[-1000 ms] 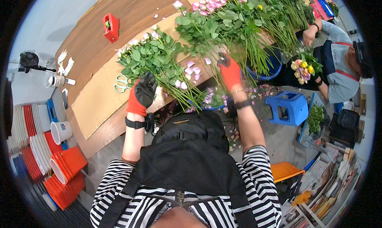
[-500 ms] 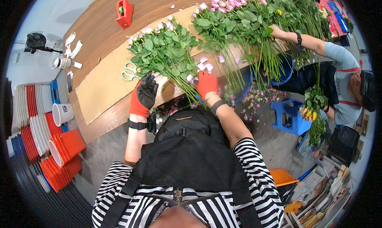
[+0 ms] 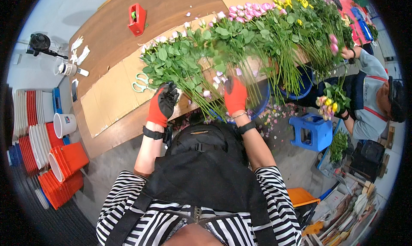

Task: The person is preparing roses, stripping leaves and damaged petals, and trimming stems with clippers.

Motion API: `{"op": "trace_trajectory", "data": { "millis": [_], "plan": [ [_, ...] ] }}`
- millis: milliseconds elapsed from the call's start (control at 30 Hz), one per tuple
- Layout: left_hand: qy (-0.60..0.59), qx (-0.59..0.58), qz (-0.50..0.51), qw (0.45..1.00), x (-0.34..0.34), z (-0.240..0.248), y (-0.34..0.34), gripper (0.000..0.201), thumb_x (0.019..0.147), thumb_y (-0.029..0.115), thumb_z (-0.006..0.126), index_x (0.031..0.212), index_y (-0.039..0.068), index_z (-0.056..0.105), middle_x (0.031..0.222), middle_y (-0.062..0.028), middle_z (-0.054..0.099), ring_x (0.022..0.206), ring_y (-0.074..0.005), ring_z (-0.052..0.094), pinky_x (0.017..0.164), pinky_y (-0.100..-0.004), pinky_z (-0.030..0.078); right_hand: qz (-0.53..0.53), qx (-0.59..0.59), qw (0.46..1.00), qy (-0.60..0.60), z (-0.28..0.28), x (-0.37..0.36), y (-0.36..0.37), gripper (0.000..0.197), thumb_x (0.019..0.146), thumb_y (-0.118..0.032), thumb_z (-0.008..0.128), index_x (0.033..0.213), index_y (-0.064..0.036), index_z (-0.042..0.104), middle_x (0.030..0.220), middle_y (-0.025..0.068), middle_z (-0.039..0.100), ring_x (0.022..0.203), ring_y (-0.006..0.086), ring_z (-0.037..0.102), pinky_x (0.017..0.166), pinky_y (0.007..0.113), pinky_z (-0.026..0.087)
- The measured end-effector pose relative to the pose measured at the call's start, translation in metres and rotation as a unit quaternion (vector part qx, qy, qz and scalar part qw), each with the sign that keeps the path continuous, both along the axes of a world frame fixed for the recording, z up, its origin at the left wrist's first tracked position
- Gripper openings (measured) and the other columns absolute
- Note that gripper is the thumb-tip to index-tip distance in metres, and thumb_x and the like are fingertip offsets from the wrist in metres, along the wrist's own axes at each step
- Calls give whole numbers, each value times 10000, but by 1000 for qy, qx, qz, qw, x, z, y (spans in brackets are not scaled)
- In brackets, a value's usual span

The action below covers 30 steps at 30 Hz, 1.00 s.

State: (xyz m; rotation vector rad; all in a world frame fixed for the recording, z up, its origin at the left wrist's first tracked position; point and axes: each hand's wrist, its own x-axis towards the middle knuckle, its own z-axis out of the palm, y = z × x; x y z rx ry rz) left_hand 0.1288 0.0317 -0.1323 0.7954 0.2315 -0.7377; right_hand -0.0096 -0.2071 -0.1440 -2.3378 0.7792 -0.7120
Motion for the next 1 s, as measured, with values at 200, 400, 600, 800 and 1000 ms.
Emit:
{"op": "trace_trajectory", "data": {
  "millis": [200,400,600,800,1000],
  "plan": [
    [-113,77,-41,990,23,50,-37,328,953,156,515,1254,25,521,1194,-99,601,1045,-198,588,911,-318,483,83,79,991,-66,4,-46,-1,367,790,-166,709,1122,-37,621,1010,167,657,904,344,624,788,389,483],
    [-205,33,-5,978,39,109,-54,363,969,211,498,1270,11,535,1218,-83,596,1052,-167,571,902,-284,449,160,-21,987,-10,49,-89,16,475,696,-92,752,1153,-74,622,948,131,640,867,318,603,748,383,476],
    [-217,44,5,975,8,138,-65,257,923,148,560,1118,5,649,932,26,654,727,-43,498,639,-178,376,235,-86,966,57,43,-109,17,513,672,-104,762,1166,-88,623,998,105,637,945,304,588,833,390,460],
    [-262,75,-75,959,-23,152,-63,172,884,66,552,983,-40,644,915,-49,673,772,-86,541,722,-218,439,79,46,992,-88,129,-72,20,475,682,-28,730,1144,-65,625,1088,112,633,1039,286,568,931,390,421],
    [-358,105,-83,924,-63,150,-65,377,809,4,552,1183,-34,517,892,-50,646,842,-132,572,800,-250,441,144,-65,980,-119,241,-30,44,494,627,-59,767,1102,-94,634,1145,102,607,1073,292,537,979,407,367]
  ]
}}
